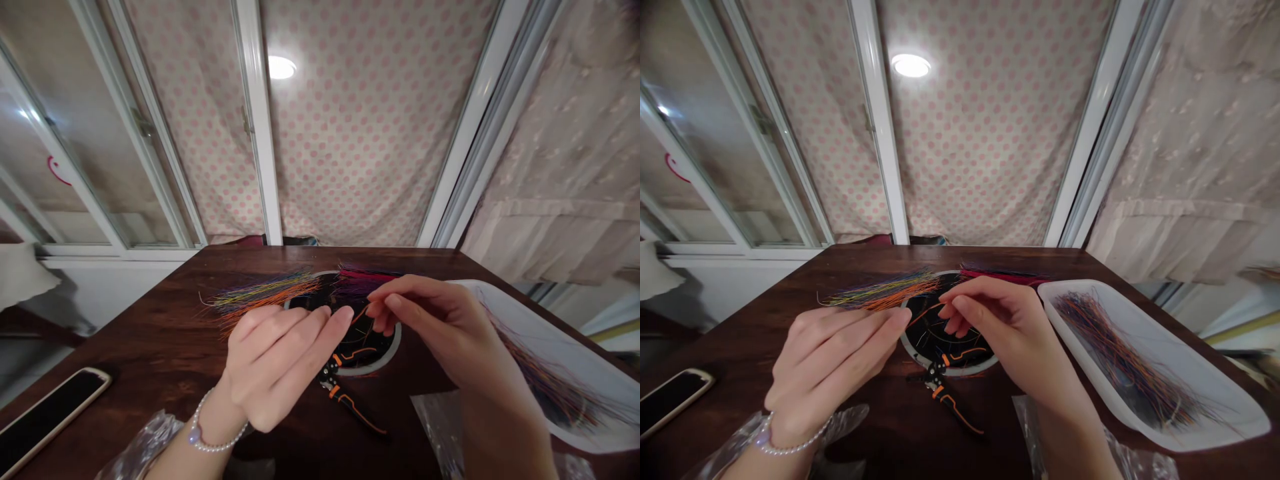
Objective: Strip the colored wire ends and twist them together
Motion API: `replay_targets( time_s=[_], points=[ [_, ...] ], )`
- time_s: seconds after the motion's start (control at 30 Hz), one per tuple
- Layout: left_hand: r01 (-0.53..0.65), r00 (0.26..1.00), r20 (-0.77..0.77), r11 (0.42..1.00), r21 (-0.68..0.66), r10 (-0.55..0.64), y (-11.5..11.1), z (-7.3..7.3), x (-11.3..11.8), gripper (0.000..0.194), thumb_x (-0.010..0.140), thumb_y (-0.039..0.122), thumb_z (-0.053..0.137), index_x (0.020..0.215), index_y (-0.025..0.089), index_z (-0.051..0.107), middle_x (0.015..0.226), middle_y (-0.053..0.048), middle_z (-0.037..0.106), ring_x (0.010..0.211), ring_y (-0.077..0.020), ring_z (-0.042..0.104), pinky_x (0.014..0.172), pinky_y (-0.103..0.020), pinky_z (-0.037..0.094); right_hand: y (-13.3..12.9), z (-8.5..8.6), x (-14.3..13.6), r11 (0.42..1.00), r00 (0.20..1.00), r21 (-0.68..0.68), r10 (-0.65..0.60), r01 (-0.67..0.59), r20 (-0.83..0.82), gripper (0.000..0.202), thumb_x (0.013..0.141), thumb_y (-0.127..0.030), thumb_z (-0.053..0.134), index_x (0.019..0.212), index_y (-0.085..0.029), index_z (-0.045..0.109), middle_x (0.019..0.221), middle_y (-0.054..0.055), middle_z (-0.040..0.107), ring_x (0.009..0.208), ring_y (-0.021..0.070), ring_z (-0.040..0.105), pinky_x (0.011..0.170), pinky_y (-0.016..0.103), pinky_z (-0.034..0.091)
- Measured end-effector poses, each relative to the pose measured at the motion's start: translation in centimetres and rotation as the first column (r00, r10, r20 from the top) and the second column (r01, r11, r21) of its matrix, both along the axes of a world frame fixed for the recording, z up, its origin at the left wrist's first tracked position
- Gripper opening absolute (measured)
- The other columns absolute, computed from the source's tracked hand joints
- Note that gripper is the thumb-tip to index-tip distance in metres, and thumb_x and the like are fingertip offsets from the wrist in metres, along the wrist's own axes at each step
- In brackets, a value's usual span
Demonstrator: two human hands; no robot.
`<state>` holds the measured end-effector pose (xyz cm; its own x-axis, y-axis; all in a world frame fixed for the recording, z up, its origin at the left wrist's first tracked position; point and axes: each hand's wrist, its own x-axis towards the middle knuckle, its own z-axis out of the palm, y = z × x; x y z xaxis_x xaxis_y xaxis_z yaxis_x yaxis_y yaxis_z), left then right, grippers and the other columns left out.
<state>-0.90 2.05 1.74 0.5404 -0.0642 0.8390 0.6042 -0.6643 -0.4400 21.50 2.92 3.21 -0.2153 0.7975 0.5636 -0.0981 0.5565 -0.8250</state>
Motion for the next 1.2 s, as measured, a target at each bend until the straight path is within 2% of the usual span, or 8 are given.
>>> replay_targets(
  time_s=[0.33,0.5,0.6,0.7,0.9,1.0,1.1,1.2],
  points=[
    [0.057,0.995,0.09,0.997,-0.058,-0.052,1.1,-0.5,1.0,0.022,0.089,0.002,0.064,0.109,0.008,0.072,0.097,-0.007,0.078,0.091,-0.0148,0.067,0.078,-0.028,0.05,-0.2,0.0,0.6,0.959,0.953,-0.107,0.239,-0.261,-0.184,0.006,0.087,-0.022,0.075,0.087,-0.022,0.08,0.07,0.001,0.075,0.059,0.0064,0.067,0.056,0.011,0.055],
    [0.175,0.968,0.203,0.974,-0.143,-0.144,1.5,-0.4,2.1,0.017,0.087,0.004,0.068,0.102,0.01,0.072,0.088,-0.006,0.078,0.077,-0.0149,0.068,0.069,-0.028,0.052,-0.2,0.1,0.3,0.921,0.912,-0.094,0.353,-0.378,-0.208,0.006,0.086,-0.023,0.076,0.088,-0.025,0.081,0.074,-0.001,0.076,0.062,0.0057,0.067,0.06,0.012,0.056],
    [0.282,0.938,0.276,0.924,-0.257,-0.209,1.6,-0.2,2.5,0.019,0.086,0.0,0.064,0.098,0.012,0.073,0.084,-0.005,0.078,0.073,-0.0141,0.069,0.066,-0.027,0.051,-0.2,0.2,0.2,0.907,0.903,-0.107,0.383,-0.408,-0.197,0.006,0.086,-0.025,0.076,0.085,-0.025,0.081,0.072,0.0,0.074,0.062,0.007,0.066,0.061,0.015,0.056],
    [0.422,0.89,0.363,0.797,-0.432,-0.275,1.4,0.3,2.5,0.02,0.087,0.001,0.062,0.094,0.014,0.076,0.079,-0.004,0.078,0.068,-0.0132,0.07,0.065,-0.026,0.053,-0.1,0.1,0.4,0.885,0.894,-0.148,0.422,-0.442,-0.152,0.007,0.086,-0.024,0.076,0.082,-0.023,0.082,0.07,0.001,0.073,0.062,0.008,0.065,0.062,0.016,0.055],
    [0.565,0.824,0.49,0.355,-0.745,-0.285,1.1,1.7,1.6,0.017,0.086,0.005,0.067,0.085,0.015,0.081,0.075,-0.006,0.078,0.063,-0.0142,0.07,0.06,-0.023,0.053,0.2,0.0,1.1,0.832,0.853,-0.215,0.521,-0.512,-0.016,0.008,0.086,-0.021,0.075,0.082,-0.021,0.082,0.072,0.003,0.073,0.065,0.0085,0.066,0.061,0.016,0.054],
    [0.564,0.816,0.508,0.181,-0.806,-0.276,1.0,1.9,1.1,0.013,0.086,0.009,0.069,0.084,0.013,0.081,0.072,-0.007,0.077,0.062,-0.0138,0.068,0.059,-0.021,0.052,0.2,0.2,1.3,0.828,0.842,-0.235,0.535,-0.508,0.064,0.011,0.085,-0.015,0.073,0.081,-0.02,0.082,0.072,0.003,0.073,0.063,0.0081,0.066,0.059,0.015,0.053],
    [0.559,0.813,0.529,0.073,-0.826,-0.242,1.0,2.0,0.8,0.013,0.087,0.012,0.069,0.083,0.012,0.081,0.069,-0.007,0.077,0.061,-0.0134,0.067,0.058,-0.02,0.051,0.1,0.4,1.3,0.89,0.869,-0.223,0.444,-0.399,0.219,0.023,0.081,-0.003,0.065,0.074,-0.02,0.08,0.065,0.001,0.071,0.059,0.0075,0.064,0.057,0.014,0.05],
    [0.55,0.83,0.531,0.091,-0.83,-0.171,0.9,1.9,1.0,0.017,0.087,0.013,0.066,0.077,0.013,0.079,0.067,-0.006,0.076,0.058,-0.0132,0.067,0.055,-0.019,0.05,-0.1,0.4,1.0,0.969,0.888,-0.144,0.242,-0.201,0.39,0.031,0.074,0.004,0.057,0.069,-0.02,0.077,0.063,-0.001,0.07,0.057,0.0077,0.063,0.055,0.014,0.049]
  ],
)
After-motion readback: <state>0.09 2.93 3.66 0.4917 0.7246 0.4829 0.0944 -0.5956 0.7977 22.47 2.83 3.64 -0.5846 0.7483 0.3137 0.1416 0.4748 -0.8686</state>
